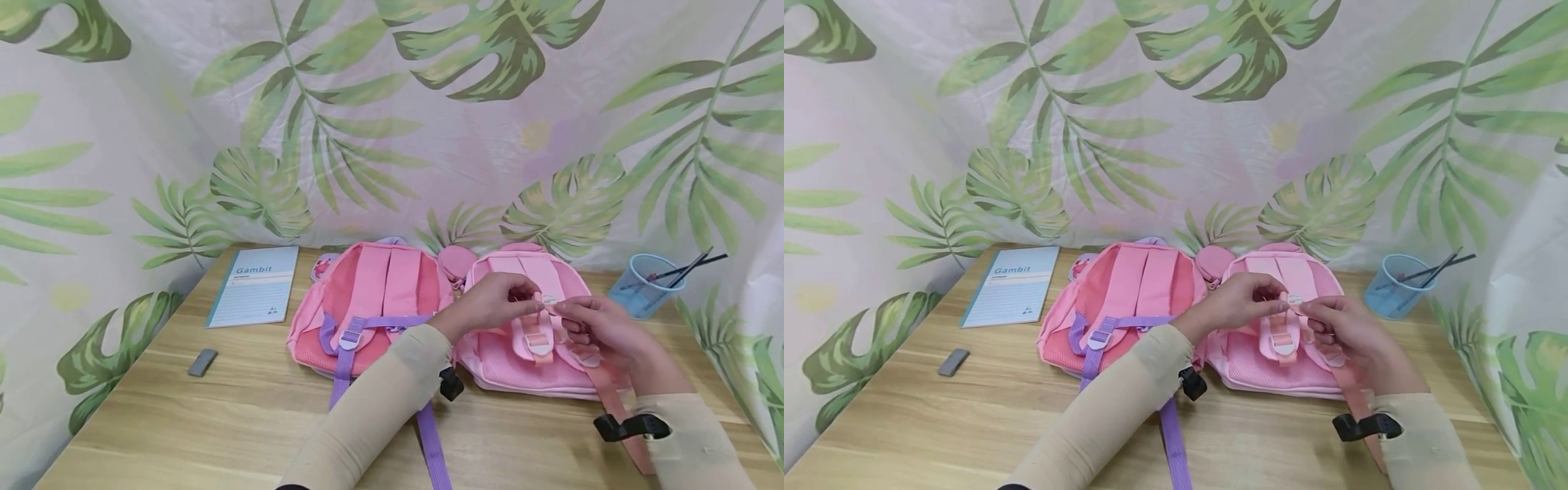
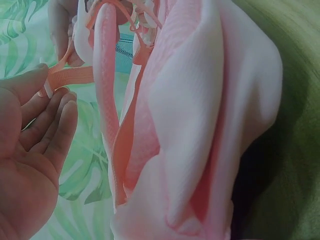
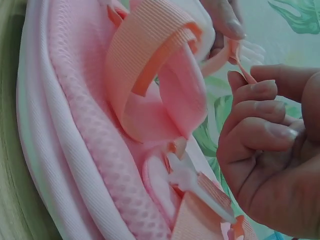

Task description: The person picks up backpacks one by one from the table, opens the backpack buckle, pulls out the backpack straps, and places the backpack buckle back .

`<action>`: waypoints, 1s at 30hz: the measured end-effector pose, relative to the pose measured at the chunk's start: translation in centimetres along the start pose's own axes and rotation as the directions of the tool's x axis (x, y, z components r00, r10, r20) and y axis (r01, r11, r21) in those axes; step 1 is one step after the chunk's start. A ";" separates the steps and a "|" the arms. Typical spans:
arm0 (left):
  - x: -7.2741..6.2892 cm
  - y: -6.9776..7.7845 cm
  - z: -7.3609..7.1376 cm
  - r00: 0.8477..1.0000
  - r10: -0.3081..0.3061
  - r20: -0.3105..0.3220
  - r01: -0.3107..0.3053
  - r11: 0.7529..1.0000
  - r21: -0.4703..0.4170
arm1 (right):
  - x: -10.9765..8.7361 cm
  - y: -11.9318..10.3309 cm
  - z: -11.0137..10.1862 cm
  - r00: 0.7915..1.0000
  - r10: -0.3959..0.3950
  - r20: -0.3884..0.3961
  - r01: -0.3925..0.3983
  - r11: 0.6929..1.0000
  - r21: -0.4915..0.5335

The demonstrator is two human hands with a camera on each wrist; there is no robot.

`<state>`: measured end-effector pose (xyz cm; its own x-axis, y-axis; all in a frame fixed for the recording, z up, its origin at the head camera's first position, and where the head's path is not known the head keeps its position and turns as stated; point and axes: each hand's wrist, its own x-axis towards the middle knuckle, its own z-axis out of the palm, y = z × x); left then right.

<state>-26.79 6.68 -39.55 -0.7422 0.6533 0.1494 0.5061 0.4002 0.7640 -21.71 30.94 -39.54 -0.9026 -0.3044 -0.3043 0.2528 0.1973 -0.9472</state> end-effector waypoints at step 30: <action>0.2 -0.1 0.4 1.000 0.014 0.021 -0.014 1.000 -0.007 | 0.1 -0.6 1.1 1.000 0.000 0.011 -0.001 0.999 0.043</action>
<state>-26.80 7.03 -39.81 -0.7257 0.6723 0.1465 0.5130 0.3868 0.7663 -21.57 29.72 -39.12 -0.8988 -0.3143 -0.3055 0.2681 0.1572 -0.9505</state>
